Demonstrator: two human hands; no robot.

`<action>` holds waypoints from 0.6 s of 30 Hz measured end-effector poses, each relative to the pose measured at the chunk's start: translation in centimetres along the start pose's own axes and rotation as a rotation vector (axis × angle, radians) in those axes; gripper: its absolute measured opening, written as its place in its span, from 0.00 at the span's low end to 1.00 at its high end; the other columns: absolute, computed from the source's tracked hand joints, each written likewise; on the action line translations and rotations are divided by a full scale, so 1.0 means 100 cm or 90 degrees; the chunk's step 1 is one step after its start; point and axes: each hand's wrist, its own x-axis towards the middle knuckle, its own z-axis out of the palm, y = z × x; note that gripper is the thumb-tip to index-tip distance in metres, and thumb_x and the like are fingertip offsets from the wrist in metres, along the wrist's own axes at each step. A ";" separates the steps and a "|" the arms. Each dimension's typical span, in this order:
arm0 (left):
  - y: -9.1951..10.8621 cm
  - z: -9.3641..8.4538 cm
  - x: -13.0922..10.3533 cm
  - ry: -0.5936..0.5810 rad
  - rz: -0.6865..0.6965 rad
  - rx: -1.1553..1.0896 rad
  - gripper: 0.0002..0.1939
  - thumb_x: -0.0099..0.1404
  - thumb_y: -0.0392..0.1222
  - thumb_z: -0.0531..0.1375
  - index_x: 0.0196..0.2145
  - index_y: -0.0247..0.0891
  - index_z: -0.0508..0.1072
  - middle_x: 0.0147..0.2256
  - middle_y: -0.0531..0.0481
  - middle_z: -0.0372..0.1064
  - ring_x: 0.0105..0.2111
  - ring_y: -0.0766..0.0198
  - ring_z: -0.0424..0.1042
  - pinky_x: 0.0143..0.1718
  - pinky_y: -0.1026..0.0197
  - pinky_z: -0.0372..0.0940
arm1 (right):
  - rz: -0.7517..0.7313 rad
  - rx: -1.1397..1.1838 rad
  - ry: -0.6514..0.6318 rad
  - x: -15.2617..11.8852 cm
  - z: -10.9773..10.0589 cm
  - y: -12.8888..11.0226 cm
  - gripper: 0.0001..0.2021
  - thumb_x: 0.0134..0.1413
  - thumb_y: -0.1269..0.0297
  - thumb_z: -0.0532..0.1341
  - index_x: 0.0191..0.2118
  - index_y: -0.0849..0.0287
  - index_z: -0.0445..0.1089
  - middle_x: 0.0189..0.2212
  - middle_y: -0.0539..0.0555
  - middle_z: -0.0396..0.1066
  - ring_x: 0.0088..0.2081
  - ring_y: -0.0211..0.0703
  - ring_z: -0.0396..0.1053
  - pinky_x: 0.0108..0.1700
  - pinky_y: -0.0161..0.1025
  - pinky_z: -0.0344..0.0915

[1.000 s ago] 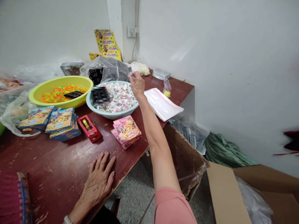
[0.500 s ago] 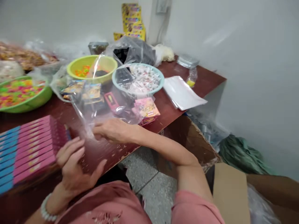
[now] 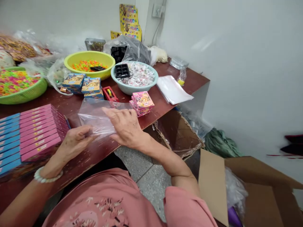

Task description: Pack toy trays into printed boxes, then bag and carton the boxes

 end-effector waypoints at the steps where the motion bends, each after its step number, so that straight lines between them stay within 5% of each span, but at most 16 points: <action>1: 0.004 0.001 0.004 0.009 0.032 0.002 0.08 0.70 0.38 0.57 0.34 0.40 0.75 0.29 0.51 0.74 0.29 0.61 0.71 0.32 0.60 0.63 | 0.010 -0.072 0.006 0.002 -0.001 -0.012 0.38 0.61 0.64 0.67 0.72 0.57 0.52 0.68 0.65 0.65 0.64 0.62 0.62 0.67 0.66 0.53; 4: 0.016 0.000 0.017 0.036 0.116 0.016 0.10 0.69 0.34 0.55 0.37 0.39 0.76 0.34 0.48 0.76 0.33 0.60 0.73 0.37 0.59 0.65 | 0.022 -0.187 -0.022 0.013 0.007 -0.034 0.25 0.69 0.72 0.57 0.68 0.55 0.59 0.56 0.57 0.77 0.61 0.54 0.67 0.71 0.64 0.44; 6: 0.021 -0.004 0.024 0.063 0.114 0.019 0.10 0.71 0.34 0.54 0.37 0.39 0.76 0.32 0.49 0.76 0.31 0.62 0.72 0.35 0.60 0.65 | 0.034 -0.195 -0.078 0.022 0.018 -0.033 0.20 0.70 0.75 0.52 0.63 0.58 0.65 0.46 0.56 0.81 0.51 0.50 0.73 0.69 0.61 0.48; 10: 0.026 -0.014 0.038 0.139 0.077 -0.004 0.08 0.70 0.36 0.58 0.40 0.38 0.79 0.31 0.51 0.79 0.27 0.65 0.74 0.32 0.63 0.64 | 0.137 -0.154 -0.164 0.040 0.034 -0.011 0.18 0.66 0.75 0.54 0.59 0.59 0.67 0.44 0.58 0.81 0.43 0.49 0.77 0.54 0.50 0.64; 14: 0.028 -0.030 0.059 0.169 0.080 -0.021 0.08 0.68 0.35 0.60 0.38 0.38 0.81 0.33 0.51 0.81 0.30 0.65 0.76 0.33 0.64 0.64 | 0.275 -0.186 -0.103 0.054 0.027 0.006 0.23 0.63 0.75 0.55 0.62 0.57 0.65 0.45 0.60 0.81 0.39 0.53 0.77 0.41 0.44 0.65; 18: 0.025 -0.057 0.073 0.139 0.075 0.126 0.09 0.67 0.47 0.68 0.40 0.40 0.82 0.32 0.51 0.80 0.31 0.62 0.76 0.33 0.61 0.64 | 0.146 0.009 -0.032 0.058 0.004 0.021 0.31 0.57 0.69 0.65 0.65 0.57 0.62 0.45 0.58 0.77 0.38 0.50 0.74 0.41 0.44 0.67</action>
